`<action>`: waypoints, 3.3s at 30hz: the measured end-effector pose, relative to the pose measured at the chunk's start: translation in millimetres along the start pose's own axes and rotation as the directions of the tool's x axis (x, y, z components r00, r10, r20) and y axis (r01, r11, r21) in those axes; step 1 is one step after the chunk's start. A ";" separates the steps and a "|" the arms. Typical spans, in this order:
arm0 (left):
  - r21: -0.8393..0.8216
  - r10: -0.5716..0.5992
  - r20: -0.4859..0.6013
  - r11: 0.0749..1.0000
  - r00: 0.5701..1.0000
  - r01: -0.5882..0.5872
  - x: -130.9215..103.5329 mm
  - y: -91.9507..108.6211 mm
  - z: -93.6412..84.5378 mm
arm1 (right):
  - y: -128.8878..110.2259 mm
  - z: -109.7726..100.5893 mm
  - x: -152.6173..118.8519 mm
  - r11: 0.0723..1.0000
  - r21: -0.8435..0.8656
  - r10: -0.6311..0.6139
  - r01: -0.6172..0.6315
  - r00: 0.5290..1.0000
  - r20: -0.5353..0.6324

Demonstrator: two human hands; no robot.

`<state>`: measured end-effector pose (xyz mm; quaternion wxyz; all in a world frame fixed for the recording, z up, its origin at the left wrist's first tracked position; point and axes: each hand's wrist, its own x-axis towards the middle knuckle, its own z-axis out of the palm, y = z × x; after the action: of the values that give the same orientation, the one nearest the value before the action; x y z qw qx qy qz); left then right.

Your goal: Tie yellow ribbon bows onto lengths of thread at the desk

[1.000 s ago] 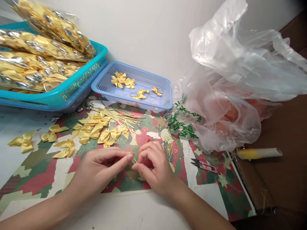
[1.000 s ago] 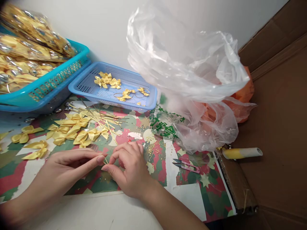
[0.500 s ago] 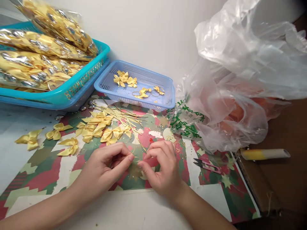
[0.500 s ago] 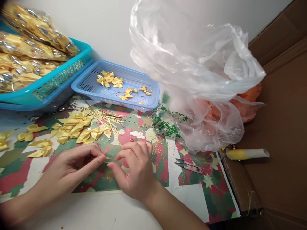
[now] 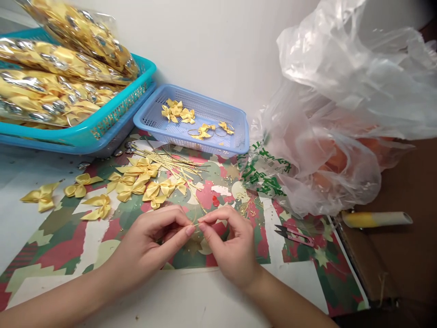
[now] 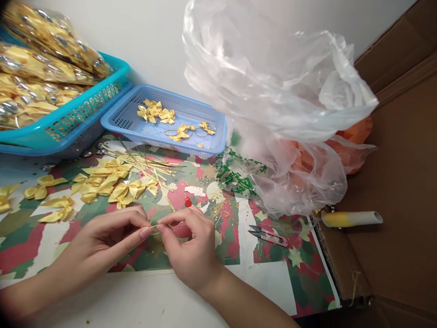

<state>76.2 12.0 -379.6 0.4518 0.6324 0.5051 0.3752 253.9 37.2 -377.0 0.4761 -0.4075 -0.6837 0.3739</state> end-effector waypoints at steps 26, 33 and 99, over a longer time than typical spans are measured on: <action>-0.208 -0.237 0.119 0.944 0.964 0.257 1.3 4.1 1.5 | 2.0 -2.9 -2.3 0.886 -0.292 -0.352 0.361 0.932 0.083; -0.251 -0.253 0.192 0.921 0.948 0.297 1.5 4.7 -0.4 | 0.7 -0.4 -1.2 0.901 -0.273 -0.330 0.337 0.941 0.072; -0.488 -0.363 0.280 0.743 0.889 0.458 1.9 -8.9 1.7 | 2.8 -2.5 2.5 0.987 -0.147 -0.038 0.071 0.976 0.214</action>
<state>75.4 14.3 -388.6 0.7236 0.3805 0.4657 0.3388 256.3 40.8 -378.0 0.3781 -0.3823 -0.7681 0.3477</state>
